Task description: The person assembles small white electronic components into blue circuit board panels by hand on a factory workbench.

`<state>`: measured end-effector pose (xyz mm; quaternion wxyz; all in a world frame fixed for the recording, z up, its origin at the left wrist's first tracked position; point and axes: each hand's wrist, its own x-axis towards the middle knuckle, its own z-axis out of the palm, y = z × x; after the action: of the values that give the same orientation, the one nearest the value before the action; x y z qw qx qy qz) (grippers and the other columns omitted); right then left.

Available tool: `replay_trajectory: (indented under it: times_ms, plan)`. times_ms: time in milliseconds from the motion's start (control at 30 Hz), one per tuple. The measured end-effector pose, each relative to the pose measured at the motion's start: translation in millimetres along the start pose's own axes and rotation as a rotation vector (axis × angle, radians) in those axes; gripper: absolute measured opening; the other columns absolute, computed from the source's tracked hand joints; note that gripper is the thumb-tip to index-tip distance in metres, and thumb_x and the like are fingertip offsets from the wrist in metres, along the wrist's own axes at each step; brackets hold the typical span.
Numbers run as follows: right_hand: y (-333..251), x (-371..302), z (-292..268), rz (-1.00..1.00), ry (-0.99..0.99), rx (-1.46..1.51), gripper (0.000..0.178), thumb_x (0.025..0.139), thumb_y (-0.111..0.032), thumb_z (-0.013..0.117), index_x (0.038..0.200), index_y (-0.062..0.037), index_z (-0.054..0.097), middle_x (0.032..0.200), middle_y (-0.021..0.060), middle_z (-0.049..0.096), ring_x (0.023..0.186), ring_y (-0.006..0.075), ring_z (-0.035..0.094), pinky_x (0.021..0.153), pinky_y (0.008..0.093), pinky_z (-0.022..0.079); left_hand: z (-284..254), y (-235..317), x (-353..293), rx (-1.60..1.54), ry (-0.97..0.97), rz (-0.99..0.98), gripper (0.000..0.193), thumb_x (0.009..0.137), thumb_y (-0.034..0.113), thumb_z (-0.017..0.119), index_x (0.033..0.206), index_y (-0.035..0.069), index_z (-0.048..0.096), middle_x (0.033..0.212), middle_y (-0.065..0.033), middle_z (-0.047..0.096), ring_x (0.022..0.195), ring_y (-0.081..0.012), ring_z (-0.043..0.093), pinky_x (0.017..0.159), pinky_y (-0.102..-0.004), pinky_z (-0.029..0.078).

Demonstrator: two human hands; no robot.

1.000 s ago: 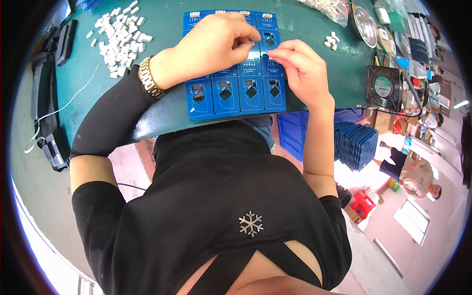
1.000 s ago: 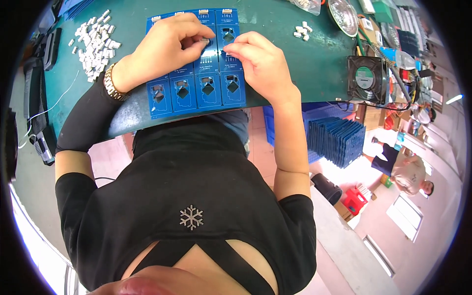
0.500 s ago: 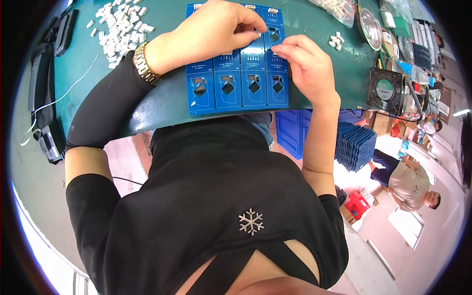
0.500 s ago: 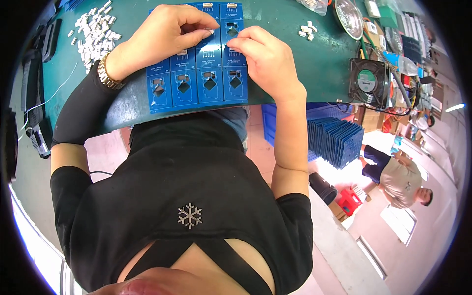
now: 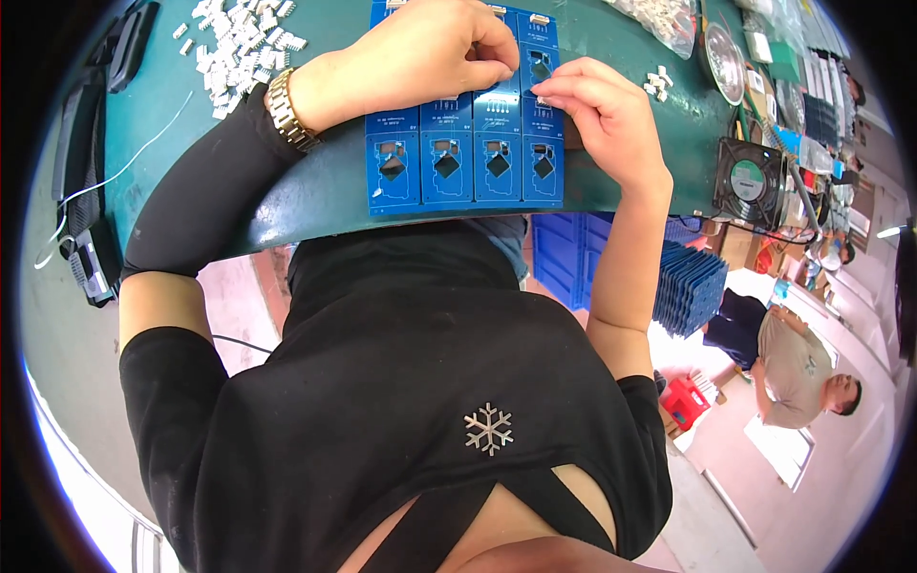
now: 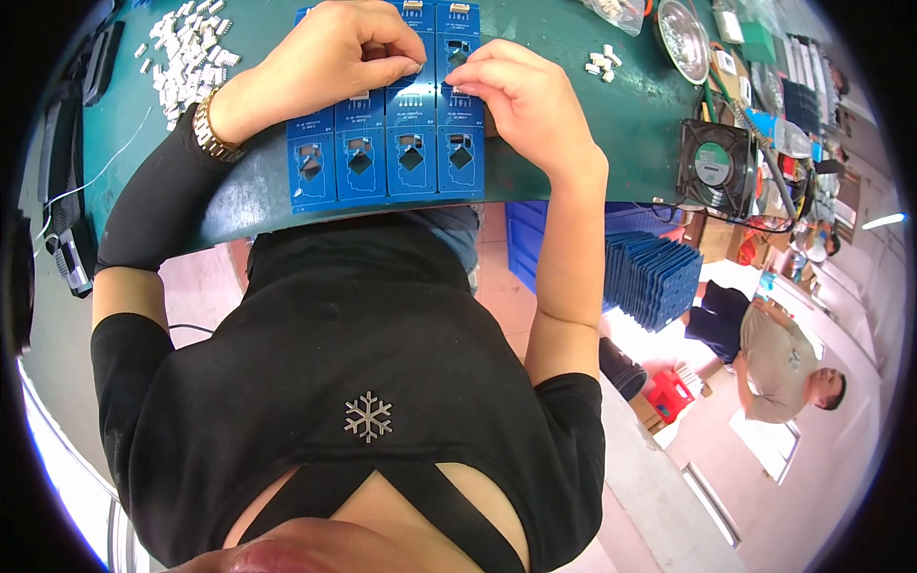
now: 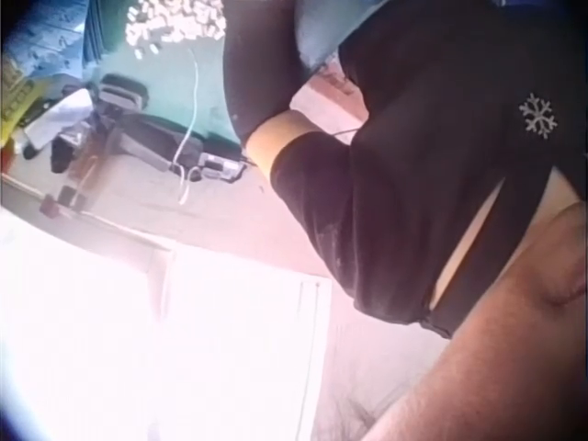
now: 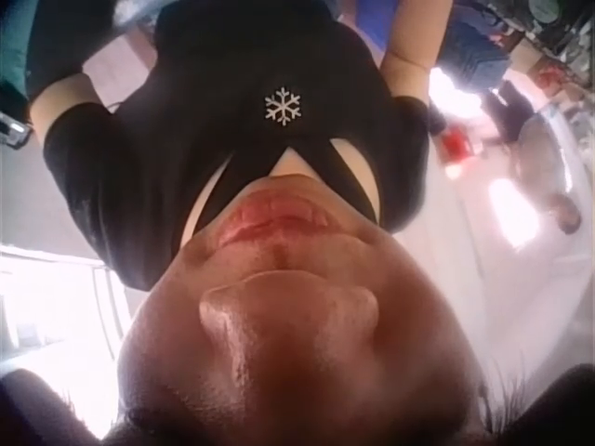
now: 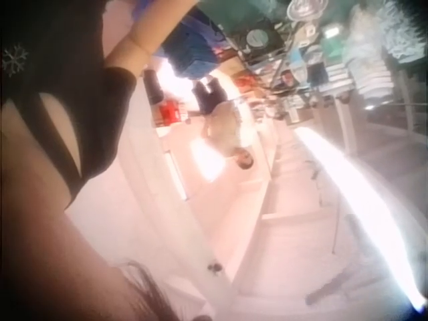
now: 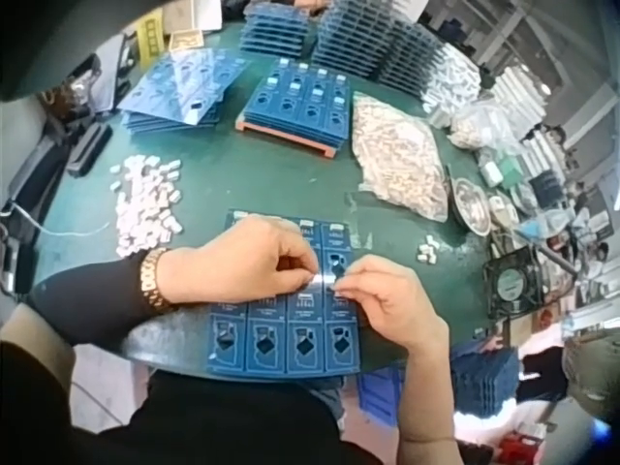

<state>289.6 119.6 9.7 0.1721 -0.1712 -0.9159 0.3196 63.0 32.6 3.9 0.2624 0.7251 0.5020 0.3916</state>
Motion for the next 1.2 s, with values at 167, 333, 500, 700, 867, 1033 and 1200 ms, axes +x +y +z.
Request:
replay_trajectory:
  times_ms: [167,333,500,700,867,1033,1200]
  plan:
    - [-5,-1,3,-0.003,0.043,-0.053,0.011,0.082,0.001,0.067,0.091,-0.0046,0.072,0.088,0.0075,0.065,0.078,0.0221,0.065,0.069,0.0296,0.052,3,-2,0,-0.014,-0.033,-0.075,0.011,0.076,0.008,0.069,0.083,0.000,0.071,0.079,-0.0168,0.067,0.072,-0.0307,0.066,0.066,-0.0370,0.053]
    - [-7,-6,4,0.048,0.068,-0.035,0.012,0.082,0.001,0.067,0.090,-0.0051,0.073,0.087,0.0078,0.066,0.077,0.0219,0.065,0.068,0.0292,0.052,4,-4,1,0.001,-0.045,-0.054,0.012,0.076,0.008,0.069,0.085,0.000,0.071,0.079,-0.0161,0.068,0.070,-0.0286,0.067,0.064,-0.0356,0.053]
    - [-12,-8,5,0.099,0.068,0.025,0.012,0.082,0.001,0.067,0.090,-0.0053,0.073,0.085,0.0084,0.065,0.075,0.0206,0.065,0.067,0.0287,0.052,7,-10,-3,0.007,0.075,0.144,0.012,0.076,0.007,0.067,0.085,0.000,0.071,0.079,-0.0166,0.068,0.070,-0.0276,0.068,0.064,-0.0345,0.053]
    - [-12,5,3,0.153,-0.014,-0.068,0.006,0.083,0.000,0.066,0.088,-0.0020,0.069,0.077,0.0076,0.061,0.069,0.0191,0.062,0.060,0.0286,0.049,6,7,-5,-0.037,-0.119,-0.121,0.012,0.081,0.007,0.067,0.091,0.001,0.071,0.082,-0.0133,0.069,0.072,-0.0218,0.067,0.066,-0.0311,0.053]
    - [-14,16,-8,0.551,-0.169,0.165,0.034,0.079,-0.001,0.071,0.111,-0.0074,0.062,0.076,-0.0008,0.056,0.067,0.0090,0.052,0.062,0.0239,0.042,10,5,-7,0.022,-0.145,-0.061,0.009,0.084,0.005,0.068,0.091,0.001,0.069,0.080,-0.0080,0.066,0.070,-0.0140,0.063,0.065,-0.0262,0.052]
    - [-9,11,-4,0.296,-0.026,0.095,0.042,0.076,0.000,0.073,0.116,-0.0076,0.064,0.074,-0.0010,0.058,0.063,0.0061,0.050,0.056,0.0230,0.041,12,6,-9,0.045,-0.113,-0.049,0.007,0.083,0.005,0.068,0.089,0.002,0.068,0.078,-0.0035,0.063,0.067,-0.0105,0.057,0.063,-0.0232,0.048]
    - [-11,4,-4,0.488,0.049,0.432,0.043,0.076,0.005,0.069,0.118,-0.0044,0.064,0.076,0.0037,0.063,0.061,0.0109,0.058,0.054,0.0272,0.046,12,8,-8,0.068,-0.128,-0.002,0.005,0.081,0.003,0.067,0.085,0.000,0.068,0.075,-0.0085,0.066,0.067,-0.0154,0.064,0.063,-0.0274,0.052]
